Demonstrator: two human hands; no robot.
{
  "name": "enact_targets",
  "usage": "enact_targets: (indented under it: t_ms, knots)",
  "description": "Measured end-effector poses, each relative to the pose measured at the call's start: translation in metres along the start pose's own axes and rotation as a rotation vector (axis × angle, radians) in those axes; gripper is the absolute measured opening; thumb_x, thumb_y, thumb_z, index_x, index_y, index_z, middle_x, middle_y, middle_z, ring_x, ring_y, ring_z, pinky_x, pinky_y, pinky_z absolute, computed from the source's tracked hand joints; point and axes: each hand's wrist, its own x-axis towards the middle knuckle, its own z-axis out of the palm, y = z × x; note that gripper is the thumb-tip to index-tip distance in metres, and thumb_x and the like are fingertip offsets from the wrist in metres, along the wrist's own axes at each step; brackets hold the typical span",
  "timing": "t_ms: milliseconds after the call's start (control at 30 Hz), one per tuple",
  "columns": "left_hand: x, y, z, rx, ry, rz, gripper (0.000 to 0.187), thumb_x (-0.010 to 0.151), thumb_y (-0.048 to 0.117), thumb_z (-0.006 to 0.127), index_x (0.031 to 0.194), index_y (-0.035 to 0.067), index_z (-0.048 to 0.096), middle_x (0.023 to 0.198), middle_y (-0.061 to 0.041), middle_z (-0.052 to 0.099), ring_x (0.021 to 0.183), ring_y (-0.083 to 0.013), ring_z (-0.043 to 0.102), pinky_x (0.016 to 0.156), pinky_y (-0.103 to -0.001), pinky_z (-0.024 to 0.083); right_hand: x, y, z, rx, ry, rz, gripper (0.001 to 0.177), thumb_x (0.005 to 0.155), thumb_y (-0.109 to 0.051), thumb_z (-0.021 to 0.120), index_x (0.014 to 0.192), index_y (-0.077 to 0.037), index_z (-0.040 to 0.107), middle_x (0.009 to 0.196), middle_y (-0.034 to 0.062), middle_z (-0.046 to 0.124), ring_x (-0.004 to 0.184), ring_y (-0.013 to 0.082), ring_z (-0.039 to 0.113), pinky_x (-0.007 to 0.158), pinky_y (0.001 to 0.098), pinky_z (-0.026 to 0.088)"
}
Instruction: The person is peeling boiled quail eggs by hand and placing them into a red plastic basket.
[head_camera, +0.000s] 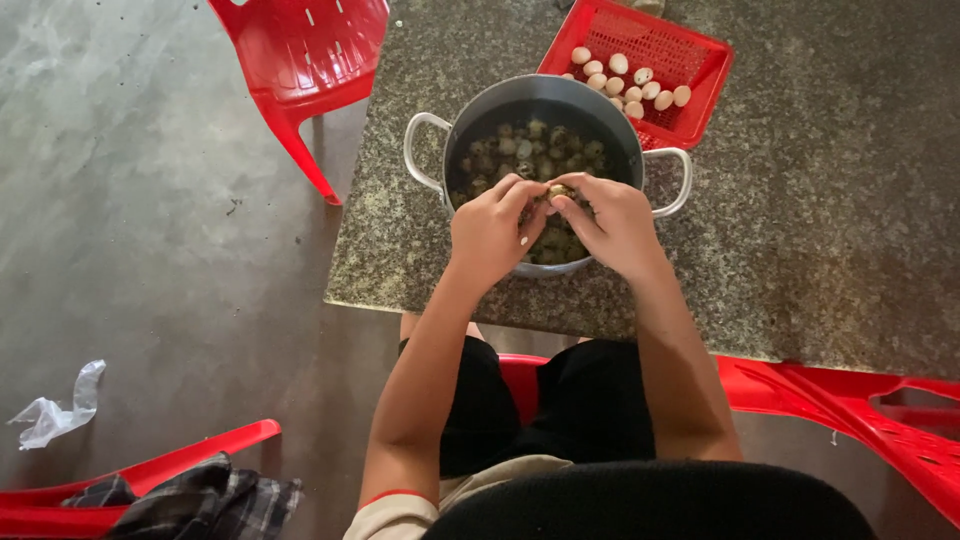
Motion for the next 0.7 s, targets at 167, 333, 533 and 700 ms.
enact_targets:
  t_ms: [167, 333, 533, 700]
  knots:
    - [-0.007, -0.011, 0.008, -0.001, 0.017, 0.013, 0.013, 0.103, 0.017, 0.067, 0.098, 0.019, 0.055, 0.077, 0.002, 0.047, 0.049, -0.0232, 0.057, 0.051, -0.034, 0.056, -0.001, 0.004, 0.001, 0.008, -0.022, -0.013, 0.021, 0.107, -0.016, 0.066, 0.115, 0.003, 0.072, 0.083, 0.0181, 0.076, 0.076, 0.0371, 0.074, 0.066, 0.0431, 0.058]
    - [-0.007, -0.018, 0.007, -0.009, -0.032, 0.025, 0.014, 0.099, 0.014, 0.067, 0.097, 0.019, 0.053, 0.078, 0.000, 0.047, 0.050, -0.0255, 0.059, 0.051, -0.037, 0.056, -0.003, -0.003, 0.002, -0.014, -0.040, 0.002, 0.021, 0.107, -0.018, 0.066, 0.113, 0.002, 0.072, 0.081, 0.0168, 0.076, 0.076, 0.0356, 0.074, 0.066, 0.0417, 0.057]
    - [-0.006, -0.024, 0.005, -0.021, -0.131, 0.034, 0.018, 0.098, 0.015, 0.067, 0.097, 0.016, 0.049, 0.077, -0.003, 0.045, 0.049, -0.0306, 0.058, 0.049, -0.043, 0.052, -0.004, -0.002, 0.005, 0.026, -0.021, 0.018, 0.018, 0.105, -0.014, 0.069, 0.113, 0.002, 0.073, 0.082, 0.0141, 0.077, 0.073, 0.0317, 0.074, 0.066, 0.0364, 0.057]
    - [-0.008, -0.026, 0.009, -0.024, -0.191, -0.031, 0.020, 0.094, 0.015, 0.070, 0.098, 0.016, 0.050, 0.081, -0.004, 0.049, 0.054, -0.0318, 0.062, 0.054, -0.042, 0.054, -0.002, -0.011, -0.005, 0.103, 0.002, -0.045, 0.023, 0.096, -0.007, 0.079, 0.116, 0.004, 0.072, 0.085, 0.0204, 0.075, 0.076, 0.0350, 0.073, 0.068, 0.0433, 0.058]
